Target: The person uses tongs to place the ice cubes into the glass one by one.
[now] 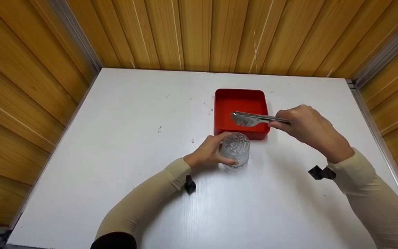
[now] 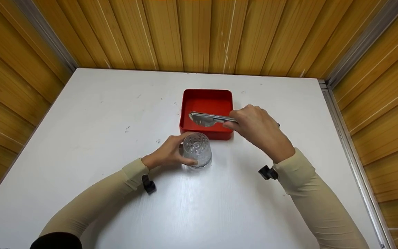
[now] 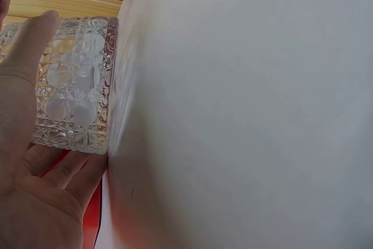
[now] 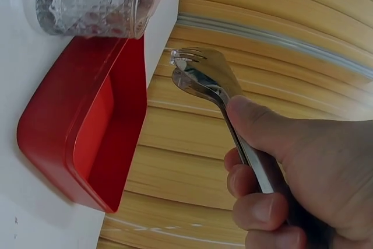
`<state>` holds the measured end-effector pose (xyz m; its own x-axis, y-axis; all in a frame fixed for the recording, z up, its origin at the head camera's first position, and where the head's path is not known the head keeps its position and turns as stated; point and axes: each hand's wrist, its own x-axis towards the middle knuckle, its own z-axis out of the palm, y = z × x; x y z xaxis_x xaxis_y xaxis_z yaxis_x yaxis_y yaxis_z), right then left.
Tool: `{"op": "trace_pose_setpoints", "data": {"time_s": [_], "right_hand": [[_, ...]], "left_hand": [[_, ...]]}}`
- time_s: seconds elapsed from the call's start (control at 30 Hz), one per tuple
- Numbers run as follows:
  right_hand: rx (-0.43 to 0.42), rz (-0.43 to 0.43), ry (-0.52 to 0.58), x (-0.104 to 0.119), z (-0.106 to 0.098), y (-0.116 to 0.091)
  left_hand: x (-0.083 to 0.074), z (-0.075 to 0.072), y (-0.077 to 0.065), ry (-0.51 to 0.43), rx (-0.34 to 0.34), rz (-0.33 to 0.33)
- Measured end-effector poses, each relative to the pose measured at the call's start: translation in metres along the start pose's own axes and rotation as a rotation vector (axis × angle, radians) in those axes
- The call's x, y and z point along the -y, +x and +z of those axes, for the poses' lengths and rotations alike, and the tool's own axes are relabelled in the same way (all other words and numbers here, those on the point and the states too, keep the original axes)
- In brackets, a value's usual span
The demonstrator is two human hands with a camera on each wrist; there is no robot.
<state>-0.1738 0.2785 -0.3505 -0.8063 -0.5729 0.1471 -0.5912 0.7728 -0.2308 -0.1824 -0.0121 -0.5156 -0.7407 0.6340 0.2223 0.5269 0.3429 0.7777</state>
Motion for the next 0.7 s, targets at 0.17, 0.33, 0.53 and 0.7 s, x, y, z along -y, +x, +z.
{"op": "trace_pose_setpoints", "data": {"time_s": [0.17, 0.33, 0.53, 0.7], "right_hand": [[-0.047, -0.083, -0.013, 0.005, 0.004, -0.010], [-0.082, -0.136, -0.008, 0.008, 0.009, -0.020], [-0.093, -0.167, -0.012, 0.008, 0.016, -0.028], [-0.078, -0.153, -0.009, 0.007, 0.019, -0.029]], "left_hand": [[0.002, 0.001, 0.000, 0.021, -0.020, 0.041], [0.002, 0.001, 0.000, 0.020, -0.016, 0.035], [0.001, 0.000, 0.001, -0.008, -0.003, 0.021], [0.001, 0.000, 0.001, -0.009, 0.006, 0.018]]}}
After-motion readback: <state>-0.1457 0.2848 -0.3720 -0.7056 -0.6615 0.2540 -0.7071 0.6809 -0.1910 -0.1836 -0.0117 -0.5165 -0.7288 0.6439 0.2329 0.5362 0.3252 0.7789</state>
